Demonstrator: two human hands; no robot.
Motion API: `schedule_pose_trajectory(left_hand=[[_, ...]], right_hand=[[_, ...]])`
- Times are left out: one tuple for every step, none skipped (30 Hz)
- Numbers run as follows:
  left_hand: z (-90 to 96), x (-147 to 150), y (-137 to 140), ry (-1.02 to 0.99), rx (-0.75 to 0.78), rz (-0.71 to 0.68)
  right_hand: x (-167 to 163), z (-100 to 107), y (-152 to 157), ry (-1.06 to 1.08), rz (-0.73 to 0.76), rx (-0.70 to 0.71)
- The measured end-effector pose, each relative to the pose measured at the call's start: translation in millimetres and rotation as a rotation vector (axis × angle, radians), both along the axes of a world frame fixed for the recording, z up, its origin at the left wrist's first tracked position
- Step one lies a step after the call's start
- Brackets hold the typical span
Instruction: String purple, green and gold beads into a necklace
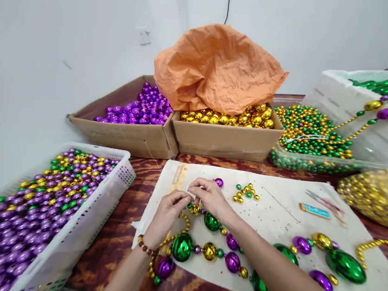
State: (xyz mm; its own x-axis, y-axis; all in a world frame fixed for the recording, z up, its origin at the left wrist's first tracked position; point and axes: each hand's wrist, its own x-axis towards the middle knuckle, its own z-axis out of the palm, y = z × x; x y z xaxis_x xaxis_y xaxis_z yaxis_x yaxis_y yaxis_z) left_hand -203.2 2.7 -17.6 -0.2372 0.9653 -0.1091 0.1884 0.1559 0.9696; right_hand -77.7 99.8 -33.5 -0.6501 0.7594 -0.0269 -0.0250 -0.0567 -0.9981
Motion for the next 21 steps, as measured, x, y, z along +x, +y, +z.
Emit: schedule_pose_trajectory(left_hand=[[-1.4,-1,1,-0.033,-0.010,0.007],[-2.7,-2,2,-0.068,-0.021,0.011],[-3.8,-3,2,-0.101,-0.030,0.009],[-4.9,-4,3,-0.128,-0.038,0.004],[-6.0,-5,3,-0.147,-0.043,0.003],[-7.1,-6,3,-0.160,-0.046,0.007],[-8.3,-7,2,-0.173,-0.044,0.016],[-9.6,-7,2,-0.187,-0.040,0.029],[-11.1,-8,1,-0.200,-0.032,0.042],[-12.7,-9,0,-0.208,-0.023,0.054],[-14.5,-10,-1,-0.208,-0.015,0.063],[-16.5,-12,-1,-0.199,-0.009,0.074],[-18.5,-14,-1,-0.183,-0.001,0.096],[-20.5,-17,-1,-0.172,0.008,0.129],[-22.4,-20,-1,-0.175,0.020,0.180],[-24.0,-23,0,-0.195,0.029,0.242],[-25.3,-26,1,-0.223,0.033,0.299],[-26.1,-28,2,-0.253,0.027,0.333],[-26.4,-29,3,-0.275,0.012,0.334],[-26.1,-29,4,-0.285,-0.006,0.301],[-25.2,-28,5,-0.285,-0.021,0.248]], right_hand=[[0,-1,0,0.005,-0.012,0.004],[0,-2,0,0.008,-0.022,0.008],[-1,-3,0,0.010,-0.030,0.010],[-1,-5,1,0.011,-0.036,0.011],[-2,-6,1,0.012,-0.041,0.013],[-2,-8,1,0.012,-0.046,0.016],[-3,-10,2,0.012,-0.052,0.020],[-4,-11,3,0.010,-0.060,0.025],[-5,-12,4,0.008,-0.067,0.031],[-6,-13,5,0.005,-0.074,0.037],[-6,-14,6,0.001,-0.078,0.044],[-7,-14,7,-0.005,-0.078,0.050],[-7,-14,8,-0.012,-0.078,0.056],[-6,-13,9,-0.021,-0.080,0.063],[-5,-12,9,-0.029,-0.087,0.069],[-4,-11,9,-0.038,-0.096,0.076],[-2,-9,9,-0.047,-0.100,0.083],[-1,-6,9,-0.055,-0.093,0.092],[0,-3,9,-0.062,-0.073,0.104],[1,1,9,-0.070,-0.041,0.119],[0,5,9,-0.079,-0.002,0.138]])
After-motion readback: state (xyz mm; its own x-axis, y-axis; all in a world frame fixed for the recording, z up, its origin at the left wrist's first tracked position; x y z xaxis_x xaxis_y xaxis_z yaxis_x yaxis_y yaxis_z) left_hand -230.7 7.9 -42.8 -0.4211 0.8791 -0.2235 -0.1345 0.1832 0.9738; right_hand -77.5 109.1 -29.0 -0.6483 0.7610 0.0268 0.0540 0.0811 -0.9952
